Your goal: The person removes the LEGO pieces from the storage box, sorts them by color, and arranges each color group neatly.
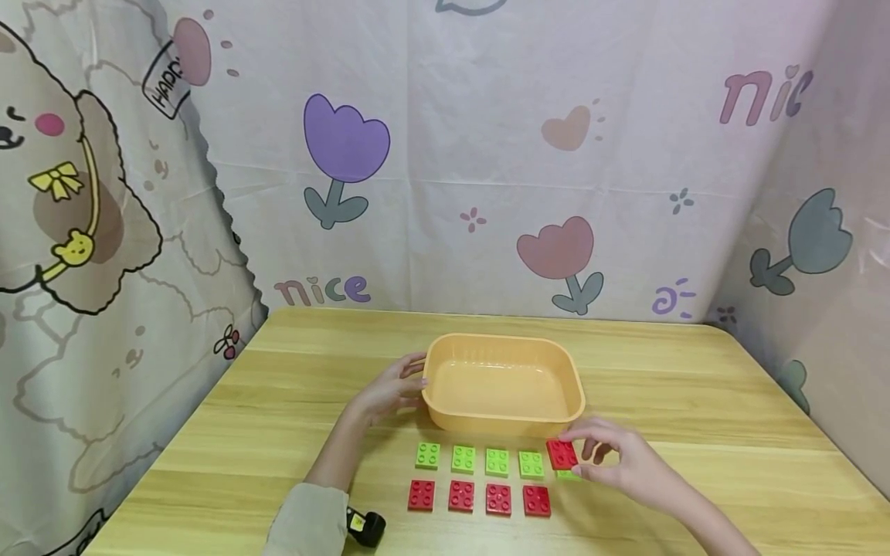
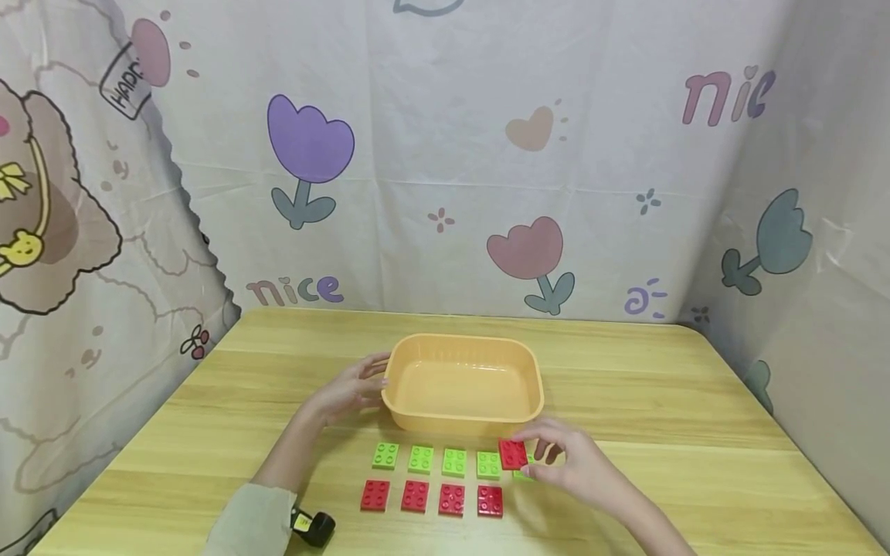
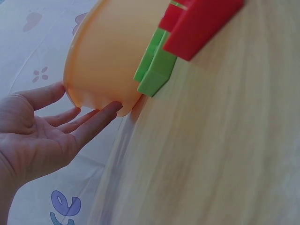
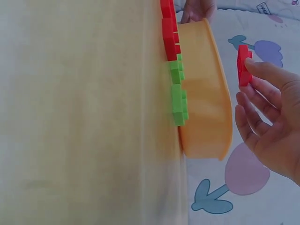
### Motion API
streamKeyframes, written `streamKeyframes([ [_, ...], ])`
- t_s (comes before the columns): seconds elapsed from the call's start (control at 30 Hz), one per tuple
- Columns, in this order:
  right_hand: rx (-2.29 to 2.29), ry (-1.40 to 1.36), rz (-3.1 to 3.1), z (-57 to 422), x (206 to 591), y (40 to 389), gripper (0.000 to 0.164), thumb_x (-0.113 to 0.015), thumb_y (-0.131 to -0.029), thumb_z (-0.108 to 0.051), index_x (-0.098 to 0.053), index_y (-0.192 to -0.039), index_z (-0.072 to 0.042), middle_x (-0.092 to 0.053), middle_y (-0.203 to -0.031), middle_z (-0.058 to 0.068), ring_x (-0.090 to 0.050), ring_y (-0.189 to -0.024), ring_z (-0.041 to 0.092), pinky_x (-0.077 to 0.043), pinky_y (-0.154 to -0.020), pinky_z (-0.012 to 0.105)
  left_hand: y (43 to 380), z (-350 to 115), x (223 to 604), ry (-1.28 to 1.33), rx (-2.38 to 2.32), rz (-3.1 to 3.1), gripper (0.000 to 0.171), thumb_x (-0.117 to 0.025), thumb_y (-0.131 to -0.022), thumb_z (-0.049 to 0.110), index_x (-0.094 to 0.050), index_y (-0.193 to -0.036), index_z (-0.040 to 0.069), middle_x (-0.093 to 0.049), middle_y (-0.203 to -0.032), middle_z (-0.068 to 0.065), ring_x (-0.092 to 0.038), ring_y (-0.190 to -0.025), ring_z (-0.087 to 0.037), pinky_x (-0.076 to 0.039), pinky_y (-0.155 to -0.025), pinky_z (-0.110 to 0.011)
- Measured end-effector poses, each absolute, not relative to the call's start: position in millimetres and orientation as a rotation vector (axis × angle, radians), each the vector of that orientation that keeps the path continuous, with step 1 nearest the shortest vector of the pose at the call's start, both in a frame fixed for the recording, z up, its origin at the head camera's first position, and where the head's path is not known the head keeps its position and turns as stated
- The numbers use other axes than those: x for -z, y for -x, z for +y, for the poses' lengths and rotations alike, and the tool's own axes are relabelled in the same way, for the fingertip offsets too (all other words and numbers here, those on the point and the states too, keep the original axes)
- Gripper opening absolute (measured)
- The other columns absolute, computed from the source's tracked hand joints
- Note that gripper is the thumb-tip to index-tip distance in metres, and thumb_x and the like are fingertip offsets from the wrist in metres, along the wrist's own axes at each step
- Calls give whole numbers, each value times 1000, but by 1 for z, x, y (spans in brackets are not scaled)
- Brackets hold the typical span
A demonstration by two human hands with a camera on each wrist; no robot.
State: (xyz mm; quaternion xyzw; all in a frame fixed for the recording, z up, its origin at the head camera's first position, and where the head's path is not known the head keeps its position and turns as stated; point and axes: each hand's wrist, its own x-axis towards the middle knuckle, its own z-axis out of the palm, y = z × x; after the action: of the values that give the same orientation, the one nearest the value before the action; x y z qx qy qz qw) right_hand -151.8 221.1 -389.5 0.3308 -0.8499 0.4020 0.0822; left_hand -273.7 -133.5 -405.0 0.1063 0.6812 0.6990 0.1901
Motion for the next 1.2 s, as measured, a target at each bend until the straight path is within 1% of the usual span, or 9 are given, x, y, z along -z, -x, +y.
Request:
streamKeyframes([
  [0.1, -1196, -974, -2558, 221, 391, 147, 35, -73, -75, -6, -66, -108, -12, -60, -94, -6, -53, -70, 9, -50, -59, 25, 274, -134, 405, -306, -1958, 1912, 57, -48, -92, -2, -22, -142, 0, -22, -144, -26, -39, -120, -43, -44, -90, -47],
  [0.23, -1194, -946, -2575, 224, 394, 143, 36, -73, -76, -8, -66, -110, -14, -60, -93, -9, -52, -70, 8, -49, -59, 25, 274, -134, 404, -311, -1951, 1907, 57, -47, -92, -1, -21, -142, -1, -21, -144, -26, -38, -121, -43, -43, -92, -47],
  [0.47, -1204, -979, -2500, 227, 405, 140, 39, -74, -72, -1, -65, -109, -11, -61, -103, 1, -53, -70, 10, -50, -57, 25, 275, -133, 404, -282, -1952, 1926, 56, -48, -92, -1, -24, -142, 1, -23, -144, -26, -40, -120, -42, -45, -90, -47],
  [0.67, -1210, -1012, -2478, 227, 413, 137, 37, -74, -72, -2, -64, -108, -8, -61, -100, 0, -54, -70, 11, -50, -56, 24, 275, -134, 405, -286, -1952, 1920, 56, -48, -92, -1, -23, -142, 1, -22, -144, -26, -39, -120, -42, -45, -90, -47],
  [0.97, -1202, -920, -2587, 230, 420, 130, 32, -73, -77, -12, -65, -107, -15, -59, -98, -7, -54, -72, 8, -50, -59, 23, 274, -134, 404, -267, -1963, 1915, 57, -49, -92, -1, -23, -142, 2, -23, -144, -25, -40, -120, -41, -45, -89, -46],
  [1.07, -1214, -882, -2631, 232, 423, 128, 32, -73, -77, -14, -64, -108, -16, -59, -97, -8, -54, -73, 8, -50, -60, 23, 274, -134, 403, -260, -1972, 1908, 57, -48, -92, -1, -23, -142, 2, -23, -144, -24, -39, -121, -41, -45, -89, -45],
  [1.2, -1247, -806, -2712, 234, 426, 125, 30, -72, -79, -20, -64, -107, -16, -58, -96, -9, -54, -74, 8, -50, -60, 23, 275, -134, 404, -267, -1965, 1915, 56, -48, -92, -1, -23, -142, 1, -23, -144, -25, -40, -120, -41, -45, -89, -46],
])
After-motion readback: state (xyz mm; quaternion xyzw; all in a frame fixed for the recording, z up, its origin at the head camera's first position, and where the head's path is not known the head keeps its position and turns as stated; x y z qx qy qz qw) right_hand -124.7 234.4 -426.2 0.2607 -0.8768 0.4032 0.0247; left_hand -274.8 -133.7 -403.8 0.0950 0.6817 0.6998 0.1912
